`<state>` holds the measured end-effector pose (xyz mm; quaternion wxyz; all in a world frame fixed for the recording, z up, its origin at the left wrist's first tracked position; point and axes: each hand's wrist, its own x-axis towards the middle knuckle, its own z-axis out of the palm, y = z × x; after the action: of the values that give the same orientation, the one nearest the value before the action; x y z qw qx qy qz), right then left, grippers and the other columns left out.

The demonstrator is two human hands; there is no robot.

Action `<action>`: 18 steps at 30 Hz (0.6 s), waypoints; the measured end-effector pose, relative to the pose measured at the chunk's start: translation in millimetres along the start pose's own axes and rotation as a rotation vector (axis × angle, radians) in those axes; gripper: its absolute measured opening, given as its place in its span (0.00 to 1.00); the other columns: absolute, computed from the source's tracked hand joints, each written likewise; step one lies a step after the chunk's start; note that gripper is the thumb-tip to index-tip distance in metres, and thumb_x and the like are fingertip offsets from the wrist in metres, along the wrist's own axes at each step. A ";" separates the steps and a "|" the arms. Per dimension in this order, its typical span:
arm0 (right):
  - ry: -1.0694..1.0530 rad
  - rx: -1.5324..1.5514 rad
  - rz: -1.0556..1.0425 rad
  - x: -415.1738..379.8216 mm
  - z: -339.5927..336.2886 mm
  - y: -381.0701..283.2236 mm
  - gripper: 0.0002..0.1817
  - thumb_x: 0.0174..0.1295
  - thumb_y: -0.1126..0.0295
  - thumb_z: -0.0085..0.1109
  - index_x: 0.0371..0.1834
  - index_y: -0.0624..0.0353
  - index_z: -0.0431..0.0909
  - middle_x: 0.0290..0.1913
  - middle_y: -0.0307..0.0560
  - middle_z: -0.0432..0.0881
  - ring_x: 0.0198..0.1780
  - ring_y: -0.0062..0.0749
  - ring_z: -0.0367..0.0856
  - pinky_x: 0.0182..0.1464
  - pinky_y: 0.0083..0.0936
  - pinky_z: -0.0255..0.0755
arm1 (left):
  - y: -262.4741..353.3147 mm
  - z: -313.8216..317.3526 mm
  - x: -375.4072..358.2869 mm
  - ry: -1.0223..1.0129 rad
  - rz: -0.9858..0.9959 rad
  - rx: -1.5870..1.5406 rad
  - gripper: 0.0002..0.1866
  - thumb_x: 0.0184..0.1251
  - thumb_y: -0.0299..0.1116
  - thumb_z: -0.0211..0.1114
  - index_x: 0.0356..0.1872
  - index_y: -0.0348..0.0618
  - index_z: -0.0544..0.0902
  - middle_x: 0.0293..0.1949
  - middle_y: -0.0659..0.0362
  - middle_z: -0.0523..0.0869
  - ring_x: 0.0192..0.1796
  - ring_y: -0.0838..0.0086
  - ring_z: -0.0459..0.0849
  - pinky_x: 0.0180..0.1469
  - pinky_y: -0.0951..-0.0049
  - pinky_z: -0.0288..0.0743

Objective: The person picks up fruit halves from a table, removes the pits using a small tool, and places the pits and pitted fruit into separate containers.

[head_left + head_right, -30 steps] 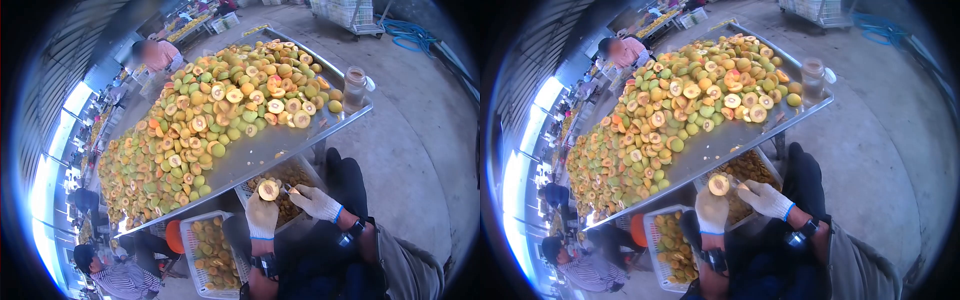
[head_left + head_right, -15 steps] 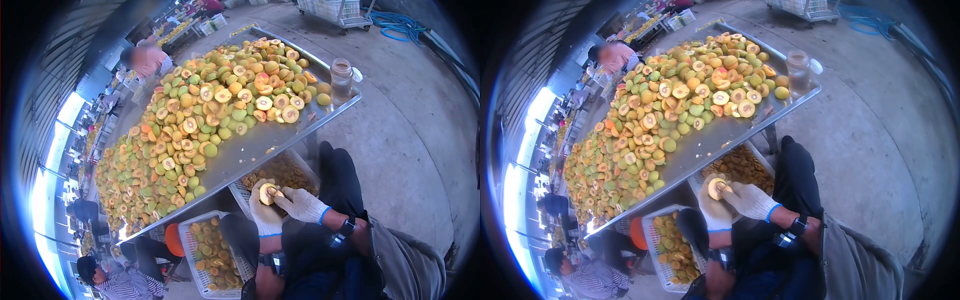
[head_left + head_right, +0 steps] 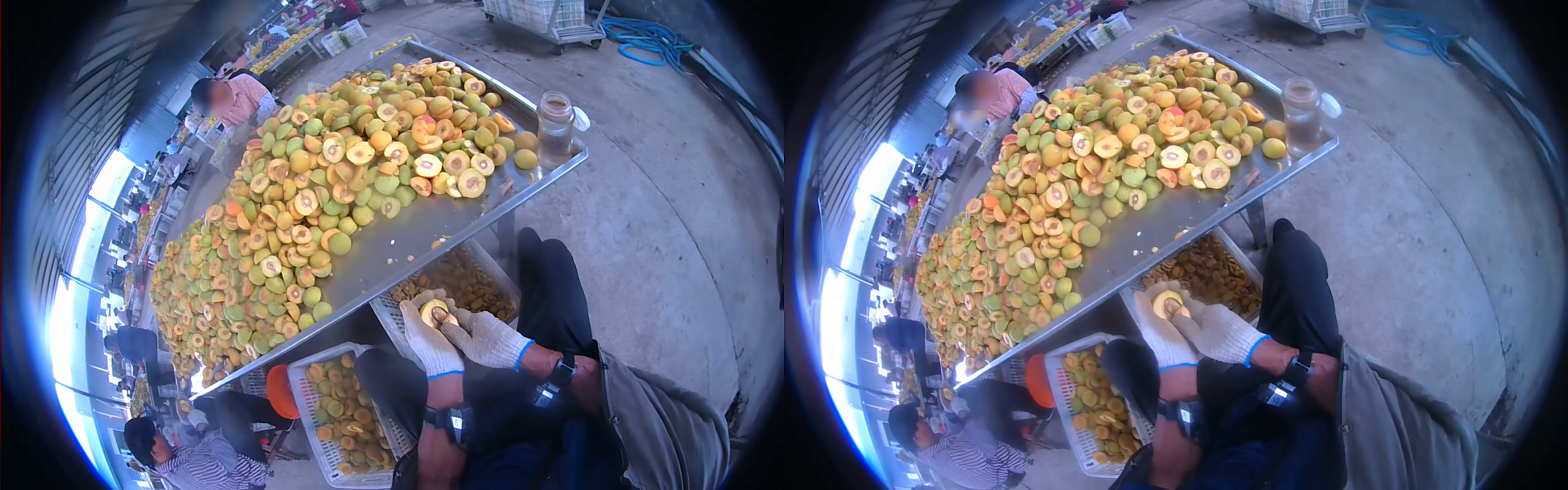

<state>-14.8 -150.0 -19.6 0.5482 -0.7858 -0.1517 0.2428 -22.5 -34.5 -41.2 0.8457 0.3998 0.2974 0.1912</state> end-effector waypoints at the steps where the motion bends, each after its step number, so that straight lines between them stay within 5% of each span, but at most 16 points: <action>1: -0.019 -0.005 0.001 -0.7 -0.9 -1.2 0.28 0.80 0.50 0.47 0.64 0.66 0.79 0.46 0.74 0.86 0.50 0.71 0.85 0.54 0.50 0.77 | 2.7 2.4 -0.3 -0.001 0.000 0.002 0.28 0.86 0.57 0.50 0.49 0.38 0.82 0.42 0.49 0.87 0.40 0.63 0.85 0.46 0.64 0.83; 12: -0.153 -0.073 0.005 -0.7 -2.9 11.4 0.29 0.81 0.47 0.46 0.51 0.65 0.85 0.43 0.71 0.87 0.46 0.68 0.86 0.49 0.51 0.78 | 11.4 2.9 -3.5 0.011 -0.015 0.151 0.32 0.85 0.57 0.51 0.36 0.35 0.84 0.29 0.49 0.87 0.28 0.64 0.85 0.35 0.67 0.82; 15: -0.213 0.045 0.066 -5.6 -6.7 6.3 0.31 0.80 0.44 0.47 0.50 0.66 0.85 0.43 0.68 0.88 0.42 0.64 0.87 0.49 0.48 0.78 | 14.4 -1.1 -1.6 -0.075 0.016 0.216 0.33 0.84 0.59 0.50 0.33 0.36 0.83 0.27 0.48 0.87 0.26 0.64 0.84 0.33 0.68 0.82; 17: -0.224 0.157 0.024 -6.6 -3.3 14.0 0.32 0.80 0.42 0.47 0.45 0.65 0.85 0.34 0.57 0.88 0.29 0.47 0.85 0.38 0.41 0.80 | 18.0 -1.0 -3.7 -0.094 0.014 0.244 0.34 0.84 0.59 0.49 0.30 0.36 0.84 0.27 0.48 0.87 0.26 0.64 0.84 0.34 0.68 0.81; 18: -0.222 0.159 0.024 -6.5 -4.0 13.1 0.32 0.80 0.42 0.47 0.45 0.65 0.85 0.34 0.57 0.88 0.29 0.47 0.85 0.38 0.41 0.80 | 19.4 -0.9 -4.7 -0.114 0.012 0.271 0.36 0.85 0.59 0.47 0.28 0.35 0.84 0.27 0.48 0.88 0.27 0.64 0.85 0.34 0.68 0.81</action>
<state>-18.5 -161.1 -29.3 0.5855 -0.7100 -0.1825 0.3461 -28.2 -24.8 -24.7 0.7985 0.5221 0.2695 0.1313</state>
